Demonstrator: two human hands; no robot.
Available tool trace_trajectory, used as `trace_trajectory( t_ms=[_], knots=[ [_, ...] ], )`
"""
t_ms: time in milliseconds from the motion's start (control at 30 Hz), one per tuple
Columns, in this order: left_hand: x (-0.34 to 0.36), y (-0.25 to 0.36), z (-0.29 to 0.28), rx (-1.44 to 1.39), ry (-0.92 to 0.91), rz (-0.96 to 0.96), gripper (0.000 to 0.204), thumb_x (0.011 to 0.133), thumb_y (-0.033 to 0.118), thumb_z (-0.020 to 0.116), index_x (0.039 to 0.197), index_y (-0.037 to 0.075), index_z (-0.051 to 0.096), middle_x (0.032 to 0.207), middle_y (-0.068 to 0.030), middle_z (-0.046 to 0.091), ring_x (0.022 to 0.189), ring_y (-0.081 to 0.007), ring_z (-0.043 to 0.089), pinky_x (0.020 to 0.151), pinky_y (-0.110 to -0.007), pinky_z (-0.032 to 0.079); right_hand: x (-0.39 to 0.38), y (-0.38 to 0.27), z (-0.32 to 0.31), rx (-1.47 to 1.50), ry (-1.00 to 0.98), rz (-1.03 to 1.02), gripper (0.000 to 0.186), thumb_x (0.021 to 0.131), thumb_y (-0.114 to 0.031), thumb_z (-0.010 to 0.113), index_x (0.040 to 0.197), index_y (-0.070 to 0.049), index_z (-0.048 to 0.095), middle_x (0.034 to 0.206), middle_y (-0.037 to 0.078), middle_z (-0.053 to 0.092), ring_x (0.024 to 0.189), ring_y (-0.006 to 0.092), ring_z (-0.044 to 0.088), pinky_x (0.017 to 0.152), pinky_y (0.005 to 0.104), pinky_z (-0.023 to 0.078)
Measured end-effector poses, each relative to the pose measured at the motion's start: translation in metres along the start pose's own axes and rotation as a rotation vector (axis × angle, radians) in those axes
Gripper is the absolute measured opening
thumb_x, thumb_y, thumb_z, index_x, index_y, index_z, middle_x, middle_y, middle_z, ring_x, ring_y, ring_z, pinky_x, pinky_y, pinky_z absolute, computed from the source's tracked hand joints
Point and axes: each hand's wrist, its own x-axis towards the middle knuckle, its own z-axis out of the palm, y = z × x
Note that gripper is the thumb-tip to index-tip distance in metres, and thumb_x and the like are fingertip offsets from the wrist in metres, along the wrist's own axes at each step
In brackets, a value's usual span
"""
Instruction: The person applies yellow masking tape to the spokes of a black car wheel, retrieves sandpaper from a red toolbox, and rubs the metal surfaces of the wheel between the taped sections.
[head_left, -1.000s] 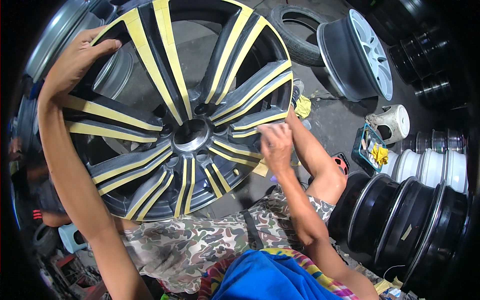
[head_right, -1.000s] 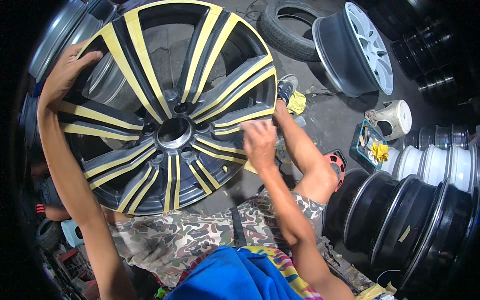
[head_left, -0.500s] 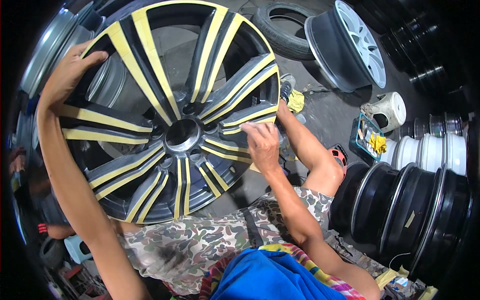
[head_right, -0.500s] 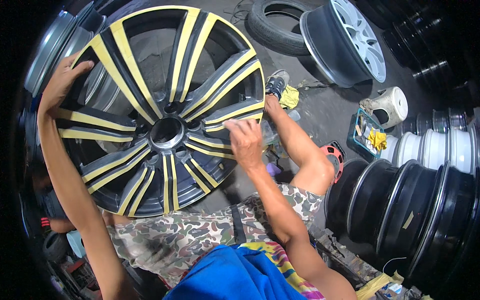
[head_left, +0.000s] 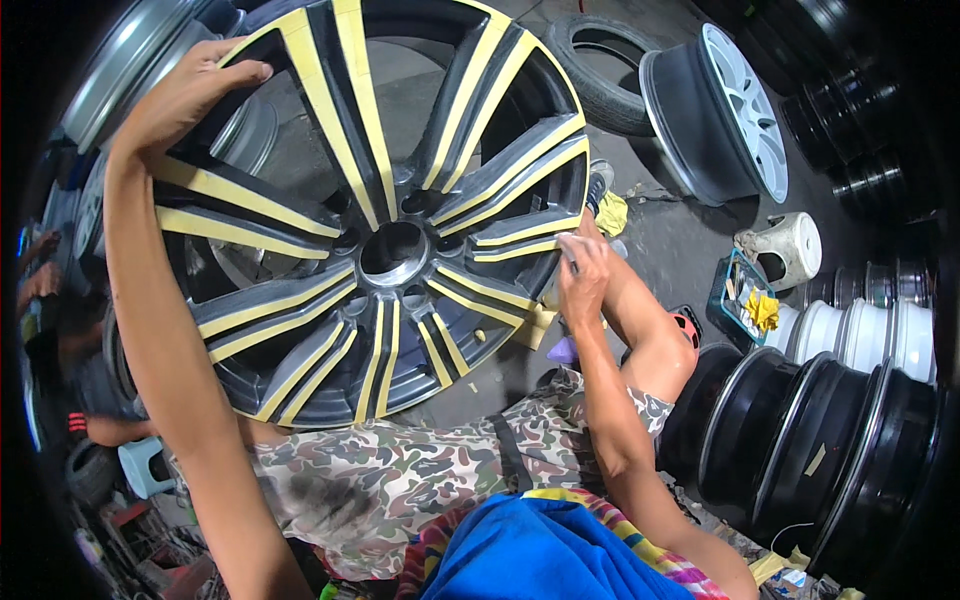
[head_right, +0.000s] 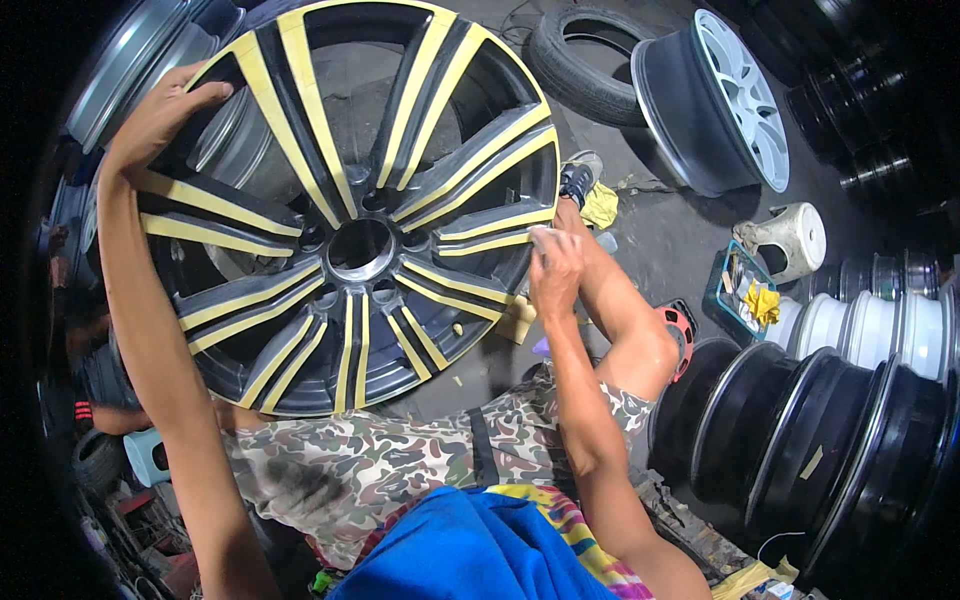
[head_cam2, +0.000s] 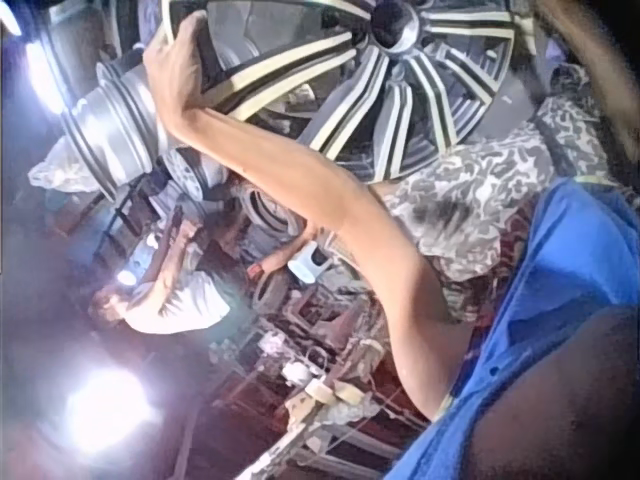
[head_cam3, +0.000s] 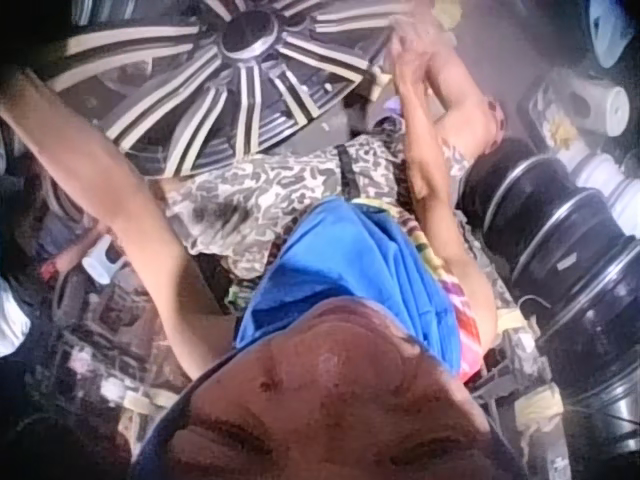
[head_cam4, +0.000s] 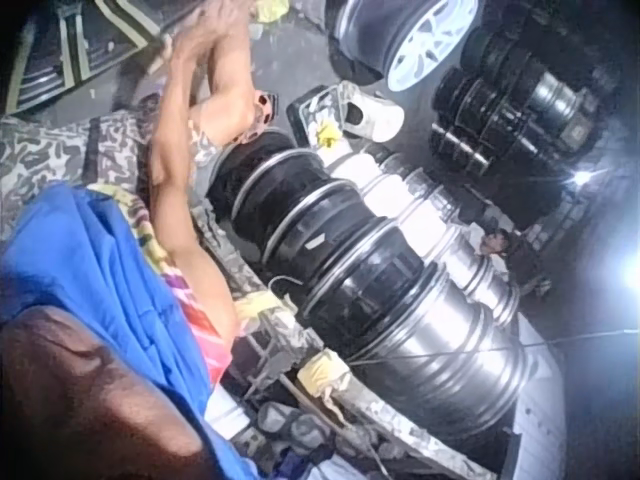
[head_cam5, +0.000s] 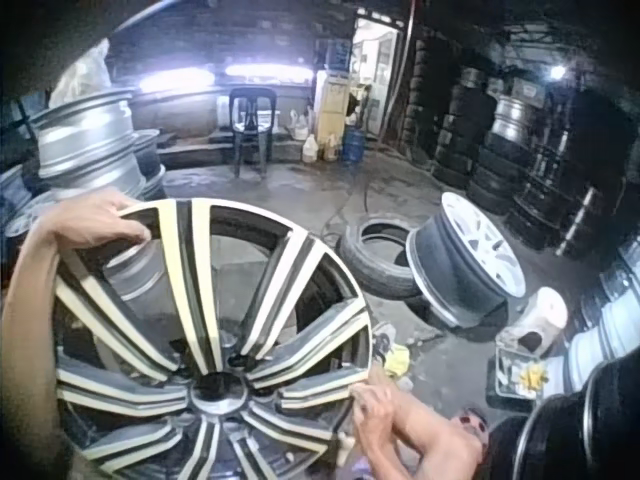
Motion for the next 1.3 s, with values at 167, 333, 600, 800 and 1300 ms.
trace_trajectory(
  t_ms=[167,333,600,800,1300],
  knots=[
    [0.004,0.0,-0.001,-0.017,-0.043,0.005,0.046,0.095,0.044,0.08,0.119,0.005,0.079,0.094,-0.0046,0.071,0.088,-0.0107,0.063,0.09,-0.023,0.043,0.005,0.012,-0.008,-0.009,-0.05,-0.087,0.037,0.079,0.01,0.071,0.112,-0.005,0.076,0.109,0.012,0.074,0.106,0.0347,0.066,0.097,0.0454,0.051],
    [0.003,0.001,-0.004,-0.034,-0.128,-0.018,0.051,0.095,0.042,0.079,0.13,0.004,0.078,0.103,-0.0081,0.076,0.097,-0.0137,0.067,0.098,-0.021,0.045,0.008,-0.008,-0.011,0.045,-0.111,-0.126,0.032,0.083,0.012,0.066,0.109,-0.004,0.076,0.108,0.014,0.074,0.105,0.0366,0.066,0.095,0.0455,0.051],
    [0.004,0.002,-0.003,-0.022,-0.11,0.048,0.047,0.097,0.041,0.079,0.123,0.002,0.079,0.099,-0.007,0.074,0.091,-0.0112,0.065,0.09,-0.02,0.045,0.022,0.009,-0.026,-0.09,-0.18,-0.116,0.026,0.086,0.004,0.07,0.108,-0.007,0.077,0.105,0.012,0.074,0.106,0.0365,0.065,0.096,0.048,0.05],
    [0.026,-0.025,0.005,-0.025,-0.124,0.119,0.048,0.098,0.039,0.077,0.125,0.0,0.078,0.098,-0.005,0.073,0.091,-0.0126,0.065,0.093,-0.023,0.047,0.019,-0.014,-0.015,0.029,-0.176,-0.135,0.03,0.081,0.007,0.071,0.106,-0.007,0.078,0.107,0.012,0.073,0.109,0.0353,0.065,0.099,0.0465,0.049],
    [0.001,0.029,-0.002,-0.088,-0.124,-0.049,0.041,0.091,0.027,0.076,0.125,0.006,0.079,0.101,-0.0019,0.078,0.092,-0.0134,0.064,0.083,-0.031,0.052,0.009,-0.097,-0.003,0.07,-0.146,-0.304,0.042,0.072,0.012,0.07,0.111,-0.005,0.074,0.103,0.011,0.069,0.102,0.034,0.063,0.092,0.0467,0.051]
  ],
)
